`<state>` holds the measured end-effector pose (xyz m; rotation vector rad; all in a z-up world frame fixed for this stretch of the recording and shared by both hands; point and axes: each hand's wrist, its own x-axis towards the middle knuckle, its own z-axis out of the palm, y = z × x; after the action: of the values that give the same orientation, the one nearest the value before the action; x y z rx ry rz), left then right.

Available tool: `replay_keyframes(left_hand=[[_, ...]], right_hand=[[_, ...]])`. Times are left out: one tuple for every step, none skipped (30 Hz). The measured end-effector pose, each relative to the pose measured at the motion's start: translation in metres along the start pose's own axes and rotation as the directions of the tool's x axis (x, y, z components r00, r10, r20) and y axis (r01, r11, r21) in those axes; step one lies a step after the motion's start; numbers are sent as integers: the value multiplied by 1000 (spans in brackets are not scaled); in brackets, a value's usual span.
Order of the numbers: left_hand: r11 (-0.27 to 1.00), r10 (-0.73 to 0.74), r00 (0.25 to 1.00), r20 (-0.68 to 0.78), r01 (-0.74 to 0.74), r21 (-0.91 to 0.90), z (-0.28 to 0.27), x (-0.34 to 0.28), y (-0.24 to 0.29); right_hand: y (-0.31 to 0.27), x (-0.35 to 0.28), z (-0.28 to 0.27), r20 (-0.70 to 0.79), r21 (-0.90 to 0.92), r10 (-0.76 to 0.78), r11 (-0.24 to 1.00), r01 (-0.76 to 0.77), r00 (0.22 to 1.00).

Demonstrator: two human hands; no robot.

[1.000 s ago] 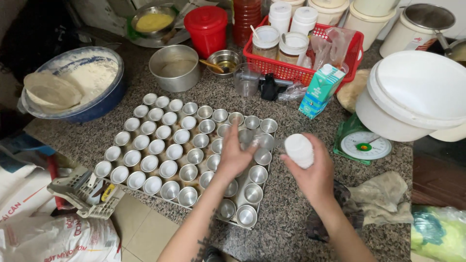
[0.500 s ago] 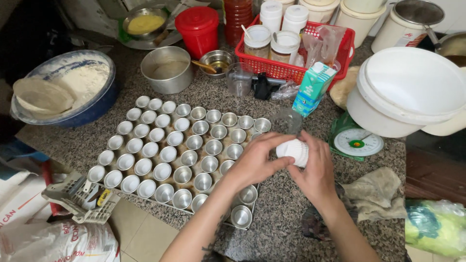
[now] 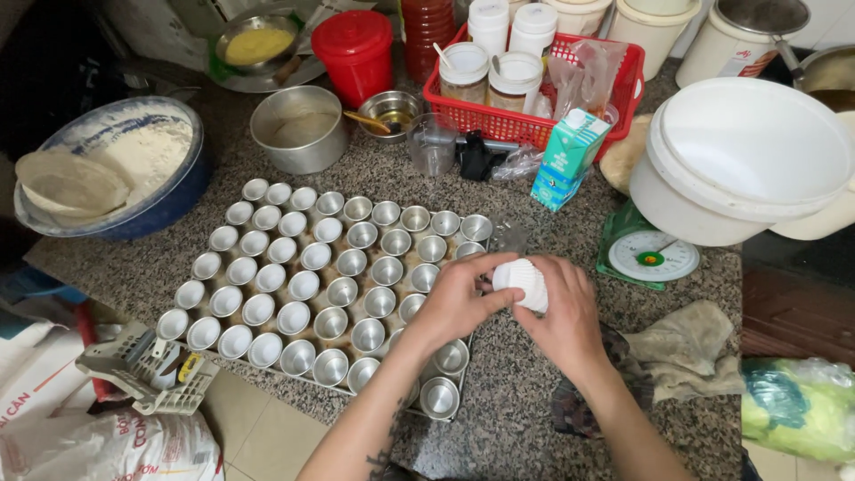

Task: Placing paper liners into small metal cupcake or tart molds on a baking tray.

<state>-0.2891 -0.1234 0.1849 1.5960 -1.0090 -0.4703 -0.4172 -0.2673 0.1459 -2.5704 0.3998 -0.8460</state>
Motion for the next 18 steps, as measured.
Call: replay_keyframes(left_hand=[[1000,-15,1000,-8,15,-17,1,-1,-4],[1000,-15,1000,-7,15,-16,1,-1,-2],[1000,-11,1000,-11,11,0,0,-2,0],[1000,-6,1000,-14,7,15,0,-2,2],[1000,-7,1000,-13,7,15,2,-3,1],[1000,-19,1000,-24,19,10,2,-4,1],[1000,-30,999,-34,30,5,3,-4,0],[1000,-30,999,-34,30,4,4,-3,-3],[999,-52,998,-45,51,-10,5,-3,-6],[997,-74,996,-58,73,-24,5,-4,-8],[997,-75,995,-59,74,-24,6,-4,-11],[995,-88,993,-81,83,-61,8,-4,-15],[991,-101,990,-103,91,-98,10,-4,-18],[991,-101,989,-104,91,-97,9,-2,-16],[990,-112,983,-144,97,-104,8,-1,-14],[988,-124,975,-184,104,-112,6,0,-12],[988,-124,975,-185,105,-111,3,1,-18],[981,-147,962,-230,112,-158,0,2,-25]], right_hand=[[1,-1,3,18,22,54,998,-55,998],[2,-2,4,18,23,55,998,-55,998],[4,-2,6,39,-18,76,997,-76,996],[6,-3,7,59,-61,98,994,-95,993],[7,-3,7,59,-61,99,994,-96,993],[8,-3,7,62,-48,112,993,-110,992],[8,-2,8,65,-35,126,992,-124,990],[9,-3,8,66,-35,126,992,-124,990],[10,-3,8,91,-69,154,987,-148,984],[10,-3,9,115,-101,180,980,-169,977],[10,-3,10,116,-100,180,981,-168,977],[12,-2,11,143,-67,194,980,-186,971],[13,-2,11,170,-34,208,978,-205,963],[13,-3,11,170,-34,207,978,-204,964],[13,-3,11,191,-38,231,973,-228,954],[13,-4,11,212,-43,255,967,-251,943],[13,-3,7,213,-43,254,967,-251,943],[13,-3,4,240,-91,329,944,-316,913]])
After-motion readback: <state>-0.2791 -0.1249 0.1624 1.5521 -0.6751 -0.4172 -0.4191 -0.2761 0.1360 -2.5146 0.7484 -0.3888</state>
